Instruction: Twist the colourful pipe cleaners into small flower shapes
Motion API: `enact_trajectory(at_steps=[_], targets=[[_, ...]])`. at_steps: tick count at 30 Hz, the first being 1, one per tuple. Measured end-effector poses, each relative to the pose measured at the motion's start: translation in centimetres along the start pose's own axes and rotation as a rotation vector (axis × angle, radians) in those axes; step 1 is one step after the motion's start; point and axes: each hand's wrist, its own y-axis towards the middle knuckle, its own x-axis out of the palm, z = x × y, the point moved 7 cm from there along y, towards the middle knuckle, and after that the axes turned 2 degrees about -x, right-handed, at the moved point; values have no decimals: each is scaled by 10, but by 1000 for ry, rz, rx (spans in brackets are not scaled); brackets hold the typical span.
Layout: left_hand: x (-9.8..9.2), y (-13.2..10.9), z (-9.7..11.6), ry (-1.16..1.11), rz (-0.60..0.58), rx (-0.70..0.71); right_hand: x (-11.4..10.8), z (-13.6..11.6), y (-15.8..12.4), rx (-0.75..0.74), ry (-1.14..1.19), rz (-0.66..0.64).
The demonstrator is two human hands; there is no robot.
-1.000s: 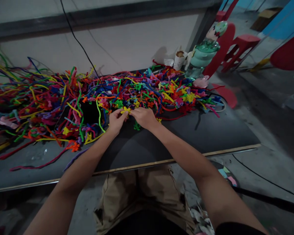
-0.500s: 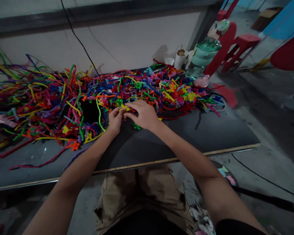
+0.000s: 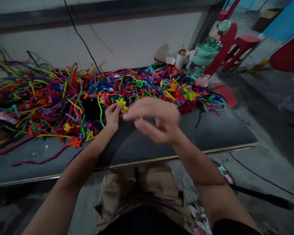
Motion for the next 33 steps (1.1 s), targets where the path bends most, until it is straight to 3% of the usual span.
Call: enact_trajectory(at_steps=[4,7,14,18,23,28,33], targets=[[4,-7,-5,-74,-12,-73,77,86,27,155,-313,-242],[6,-9,-9,-42,-33,-134,103,120,18,268,-567,-368],[6,-10,-15,-36,-54,-235,109,113,10,131,-712,-400],[9,-8,-7,54,-95,-133,108,123,9,103,-689,-380],[14,-6,4,231,-256,-26,105,134,3,98,-621,-382],[10,-4,7,249,-215,76,104,135,1,89,-555,-376],[9,-3,1,236,-182,61,105,133,0,140,-487,-378]])
